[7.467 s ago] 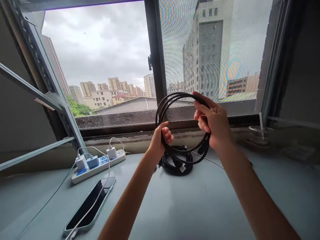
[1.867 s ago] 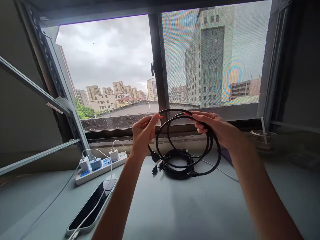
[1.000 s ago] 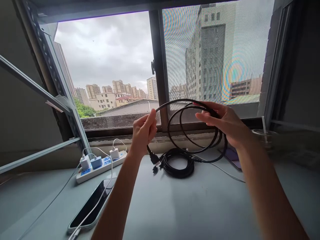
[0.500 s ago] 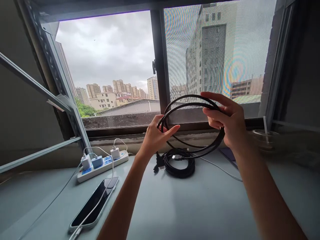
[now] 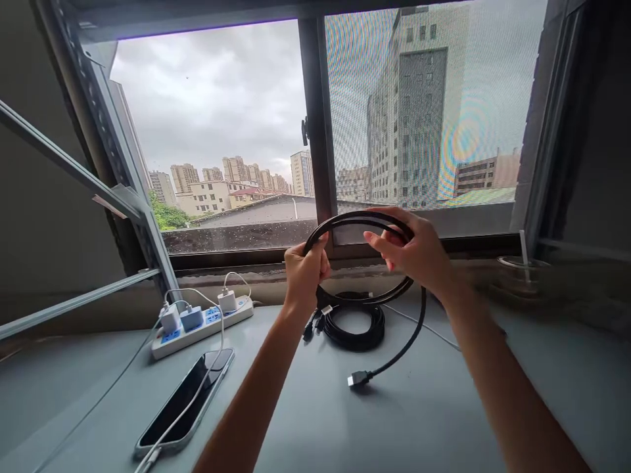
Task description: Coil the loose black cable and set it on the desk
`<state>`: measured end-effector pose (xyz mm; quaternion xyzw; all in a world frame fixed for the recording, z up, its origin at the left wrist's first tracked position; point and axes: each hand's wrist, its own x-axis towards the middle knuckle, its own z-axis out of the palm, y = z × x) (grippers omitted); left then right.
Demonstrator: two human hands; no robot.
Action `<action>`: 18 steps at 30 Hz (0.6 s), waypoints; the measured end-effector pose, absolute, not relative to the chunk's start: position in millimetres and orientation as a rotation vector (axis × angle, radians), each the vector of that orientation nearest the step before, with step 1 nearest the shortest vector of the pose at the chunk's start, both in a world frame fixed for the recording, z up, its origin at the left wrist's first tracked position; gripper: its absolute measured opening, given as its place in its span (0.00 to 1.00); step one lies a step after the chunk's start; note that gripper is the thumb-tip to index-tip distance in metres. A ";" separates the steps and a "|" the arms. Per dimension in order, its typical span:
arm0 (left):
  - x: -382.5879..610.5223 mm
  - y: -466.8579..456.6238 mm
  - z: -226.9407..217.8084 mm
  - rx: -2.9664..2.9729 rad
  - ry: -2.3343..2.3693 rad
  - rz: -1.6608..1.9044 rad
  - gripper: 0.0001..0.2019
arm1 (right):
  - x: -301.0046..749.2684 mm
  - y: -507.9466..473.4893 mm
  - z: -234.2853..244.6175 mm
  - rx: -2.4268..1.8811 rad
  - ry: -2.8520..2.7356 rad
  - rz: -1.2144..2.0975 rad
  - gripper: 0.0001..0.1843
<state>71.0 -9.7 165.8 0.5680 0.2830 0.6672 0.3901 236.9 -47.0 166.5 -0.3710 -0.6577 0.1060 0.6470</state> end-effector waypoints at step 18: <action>62.7 -18.4 163.1 1.918 1.058 0.384 0.38 | 226.7 -94.3 183.6 -0.660 -1.129 0.440 0.14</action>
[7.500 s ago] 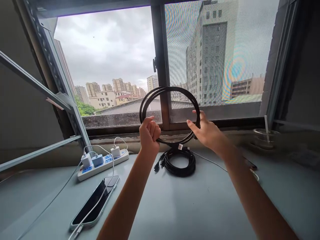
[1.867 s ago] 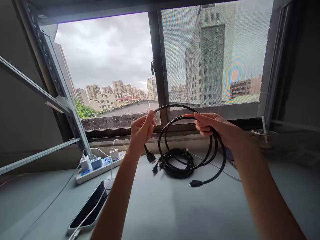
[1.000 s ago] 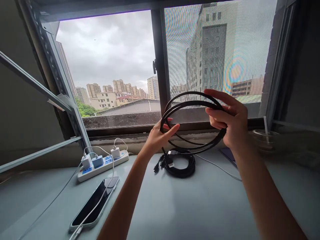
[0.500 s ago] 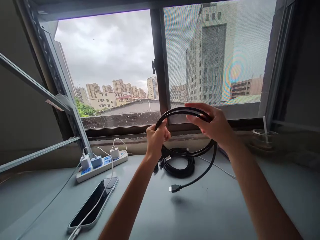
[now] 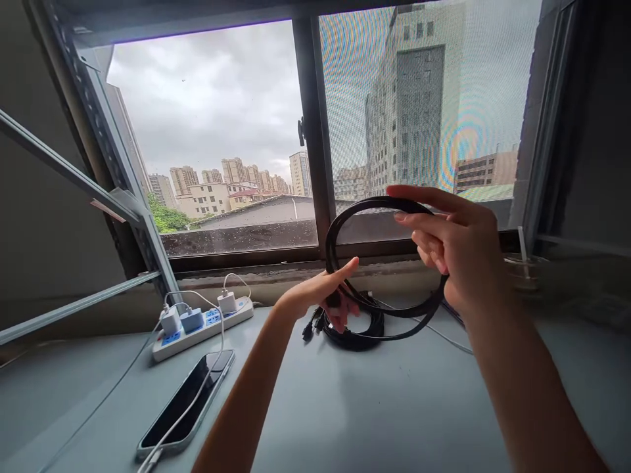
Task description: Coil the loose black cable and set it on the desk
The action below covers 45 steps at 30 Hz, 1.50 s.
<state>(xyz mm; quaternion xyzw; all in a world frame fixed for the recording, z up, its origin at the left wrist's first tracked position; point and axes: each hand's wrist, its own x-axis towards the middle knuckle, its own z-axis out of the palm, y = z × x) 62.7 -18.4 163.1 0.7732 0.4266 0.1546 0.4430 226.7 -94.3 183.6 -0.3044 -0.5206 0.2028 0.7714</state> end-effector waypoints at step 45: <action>69.4 39.0 138.2 0.918 0.399 1.083 0.34 | 266.7 -31.0 166.5 -0.113 -0.620 0.933 0.15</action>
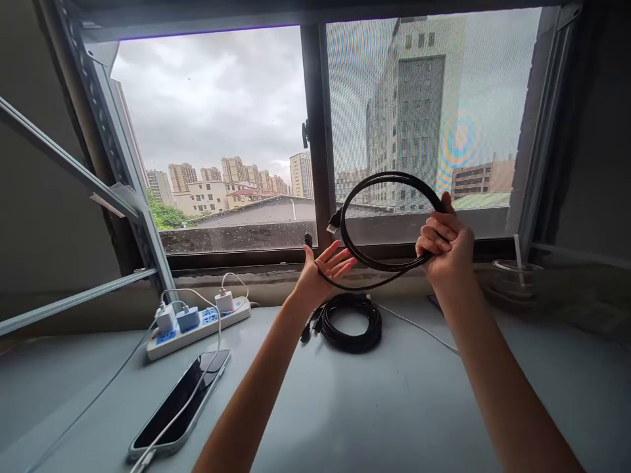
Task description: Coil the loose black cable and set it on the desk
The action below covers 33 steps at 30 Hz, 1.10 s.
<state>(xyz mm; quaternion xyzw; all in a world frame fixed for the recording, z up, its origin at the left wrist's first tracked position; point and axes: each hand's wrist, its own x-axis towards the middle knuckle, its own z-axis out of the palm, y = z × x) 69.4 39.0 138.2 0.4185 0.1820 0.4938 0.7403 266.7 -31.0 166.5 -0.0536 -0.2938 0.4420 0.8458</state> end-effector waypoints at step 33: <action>67.3 8.3 155.1 1.905 0.662 1.365 0.29 | 222.3 -45.4 168.0 -0.732 -1.285 0.312 0.16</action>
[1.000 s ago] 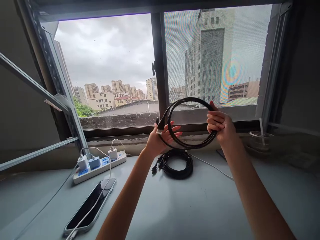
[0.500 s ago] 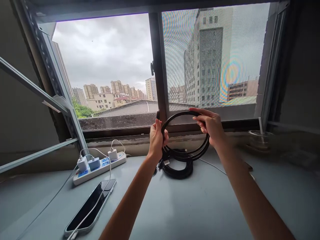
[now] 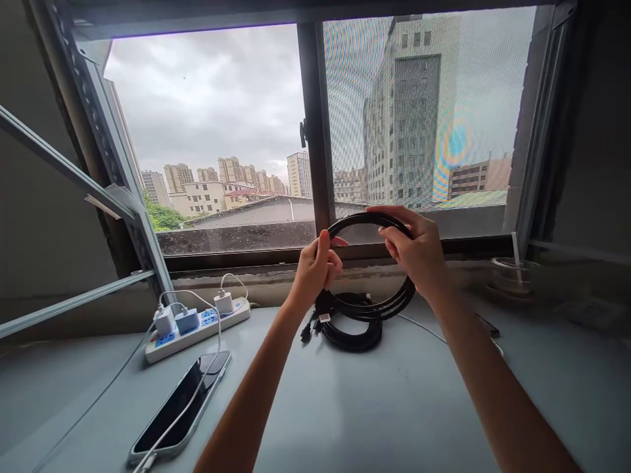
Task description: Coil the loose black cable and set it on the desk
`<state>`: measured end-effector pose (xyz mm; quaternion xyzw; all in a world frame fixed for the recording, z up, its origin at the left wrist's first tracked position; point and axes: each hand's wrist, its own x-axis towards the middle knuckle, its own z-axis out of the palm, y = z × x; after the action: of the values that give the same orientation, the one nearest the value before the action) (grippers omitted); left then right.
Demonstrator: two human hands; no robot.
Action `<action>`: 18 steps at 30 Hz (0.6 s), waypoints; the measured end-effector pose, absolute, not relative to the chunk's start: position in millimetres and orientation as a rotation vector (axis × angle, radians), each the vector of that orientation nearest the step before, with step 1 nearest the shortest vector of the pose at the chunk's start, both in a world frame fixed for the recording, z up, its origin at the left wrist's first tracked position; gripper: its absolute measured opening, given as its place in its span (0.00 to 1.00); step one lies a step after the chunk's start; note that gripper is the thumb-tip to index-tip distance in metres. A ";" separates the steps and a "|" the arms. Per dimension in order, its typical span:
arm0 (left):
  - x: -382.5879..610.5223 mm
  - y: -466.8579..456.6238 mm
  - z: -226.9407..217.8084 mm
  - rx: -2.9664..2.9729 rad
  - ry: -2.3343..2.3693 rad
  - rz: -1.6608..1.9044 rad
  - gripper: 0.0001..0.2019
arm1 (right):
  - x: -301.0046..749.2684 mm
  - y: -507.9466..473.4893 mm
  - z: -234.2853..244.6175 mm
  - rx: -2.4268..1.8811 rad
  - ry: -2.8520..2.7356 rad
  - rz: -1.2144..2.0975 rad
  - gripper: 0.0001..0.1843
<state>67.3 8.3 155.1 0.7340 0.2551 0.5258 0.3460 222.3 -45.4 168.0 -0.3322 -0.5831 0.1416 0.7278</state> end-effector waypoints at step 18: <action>51.6 -22.9 179.4 1.953 0.891 1.074 0.29 | 219.9 -45.8 163.2 -0.756 -1.739 -0.218 0.14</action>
<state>51.6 -22.9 179.4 0.7583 0.3460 0.4172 0.3622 219.9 -45.8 163.2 -0.3233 -0.7433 -0.0931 0.5781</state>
